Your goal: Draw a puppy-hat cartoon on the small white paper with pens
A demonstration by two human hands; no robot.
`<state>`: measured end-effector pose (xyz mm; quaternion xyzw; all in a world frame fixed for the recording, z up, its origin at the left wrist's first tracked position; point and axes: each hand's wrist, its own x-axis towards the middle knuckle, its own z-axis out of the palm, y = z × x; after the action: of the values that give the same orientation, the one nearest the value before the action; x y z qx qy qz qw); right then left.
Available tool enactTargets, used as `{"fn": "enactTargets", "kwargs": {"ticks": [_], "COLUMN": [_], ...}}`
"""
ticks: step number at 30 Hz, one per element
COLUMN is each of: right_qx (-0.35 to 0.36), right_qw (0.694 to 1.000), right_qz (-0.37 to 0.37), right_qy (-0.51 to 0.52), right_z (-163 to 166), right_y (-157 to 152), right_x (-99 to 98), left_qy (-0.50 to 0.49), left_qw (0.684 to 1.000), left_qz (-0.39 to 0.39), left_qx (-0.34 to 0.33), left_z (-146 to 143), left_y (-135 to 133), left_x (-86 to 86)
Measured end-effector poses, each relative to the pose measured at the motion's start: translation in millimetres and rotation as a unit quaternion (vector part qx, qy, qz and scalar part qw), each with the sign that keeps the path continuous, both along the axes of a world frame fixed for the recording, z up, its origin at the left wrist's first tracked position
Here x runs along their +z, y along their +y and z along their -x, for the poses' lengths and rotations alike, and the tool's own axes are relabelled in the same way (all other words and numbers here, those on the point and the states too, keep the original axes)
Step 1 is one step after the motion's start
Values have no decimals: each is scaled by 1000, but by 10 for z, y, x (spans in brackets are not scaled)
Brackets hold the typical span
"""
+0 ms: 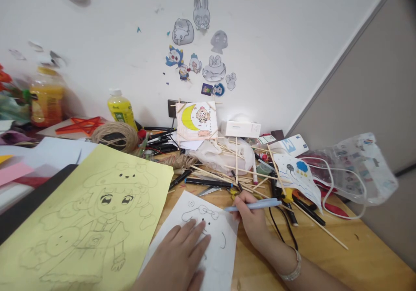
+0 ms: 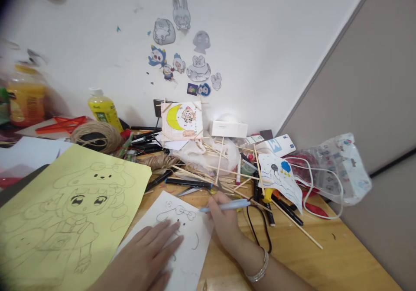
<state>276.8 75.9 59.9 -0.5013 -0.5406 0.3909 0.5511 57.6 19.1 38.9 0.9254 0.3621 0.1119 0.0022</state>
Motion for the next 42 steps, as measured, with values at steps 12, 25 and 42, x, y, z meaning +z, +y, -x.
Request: {"fn": "enactTargets", "kwargs": {"ticks": [12, 25, 42], "right_qx": [104, 127, 126], "right_qw": [990, 971, 961], "right_qz": [22, -13, -4], "right_qy": [-91, -202, -247], "right_z": [36, -10, -4], "right_y": [27, 64, 64], "right_x": [-53, 1, -3], "left_qy": [57, 37, 45], "left_qw": [996, 998, 998], "left_qz": [69, 48, 48], "left_qx": [9, -2, 0], "left_z": [-80, -125, -134], "left_y": [-44, -111, -119], "left_x": [-73, -39, -13]}}
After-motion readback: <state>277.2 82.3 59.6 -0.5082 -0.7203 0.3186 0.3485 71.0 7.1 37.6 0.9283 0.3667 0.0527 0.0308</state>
